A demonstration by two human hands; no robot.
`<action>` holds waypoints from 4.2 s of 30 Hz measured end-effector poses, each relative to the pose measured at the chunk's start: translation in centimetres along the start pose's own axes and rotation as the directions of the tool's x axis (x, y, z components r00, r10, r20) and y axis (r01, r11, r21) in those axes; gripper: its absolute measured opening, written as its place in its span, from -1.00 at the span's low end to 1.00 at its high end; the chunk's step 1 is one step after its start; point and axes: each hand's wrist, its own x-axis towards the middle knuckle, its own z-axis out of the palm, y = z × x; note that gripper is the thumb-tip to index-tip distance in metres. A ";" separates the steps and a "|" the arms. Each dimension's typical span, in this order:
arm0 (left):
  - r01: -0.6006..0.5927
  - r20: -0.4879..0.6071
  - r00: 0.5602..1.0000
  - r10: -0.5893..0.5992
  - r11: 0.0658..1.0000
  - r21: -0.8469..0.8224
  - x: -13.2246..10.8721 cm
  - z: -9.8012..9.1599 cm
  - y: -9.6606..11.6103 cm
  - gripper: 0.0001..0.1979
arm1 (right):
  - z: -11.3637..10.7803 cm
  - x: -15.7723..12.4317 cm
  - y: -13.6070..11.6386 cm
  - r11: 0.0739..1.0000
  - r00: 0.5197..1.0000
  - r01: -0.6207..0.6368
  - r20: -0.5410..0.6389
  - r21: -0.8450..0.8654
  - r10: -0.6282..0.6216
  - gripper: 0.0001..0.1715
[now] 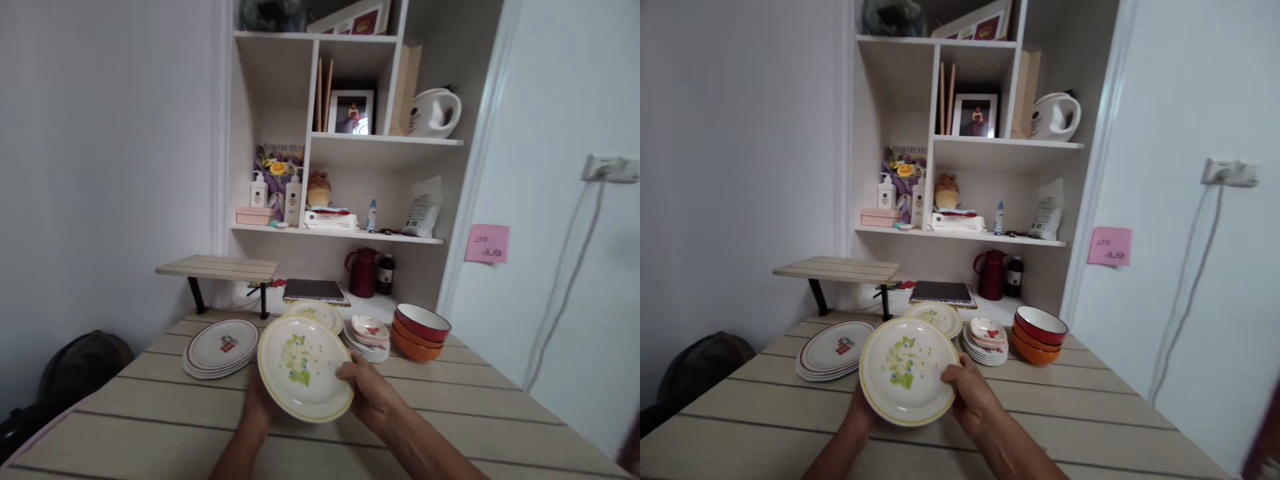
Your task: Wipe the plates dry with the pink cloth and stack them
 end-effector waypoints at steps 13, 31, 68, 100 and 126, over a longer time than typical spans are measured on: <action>-0.005 -0.016 1.000 0.008 0.984 0.177 -4.4 2.3 1.4 -0.40 | -8.3 -1.8 1.3 0.998 0.988 0.022 -0.149 -0.066 -0.032 -0.41; -0.029 0.055 0.998 0.011 0.939 0.342 -6.6 4.2 1.0 -0.36 | -5.9 -5.4 1.8 0.876 0.887 -0.357 0.412 0.323 0.209 -0.47; -0.888 0.933 0.356 0.047 -0.296 0.353 -6.1 3.6 0.0 -0.45 | -7.3 -4.0 2.3 0.892 0.926 -0.291 0.336 0.347 0.172 -0.38; -0.931 0.923 0.280 0.266 -0.161 0.328 -6.6 5.9 -1.9 -0.50 | -6.4 -4.8 2.1 0.857 0.923 -0.296 0.356 0.422 0.144 -0.38; -0.698 0.899 0.330 0.287 -0.567 0.437 -6.5 4.3 -1.5 -0.56 | -8.3 -3.9 1.3 0.839 0.907 -0.347 0.379 0.419 0.186 -0.25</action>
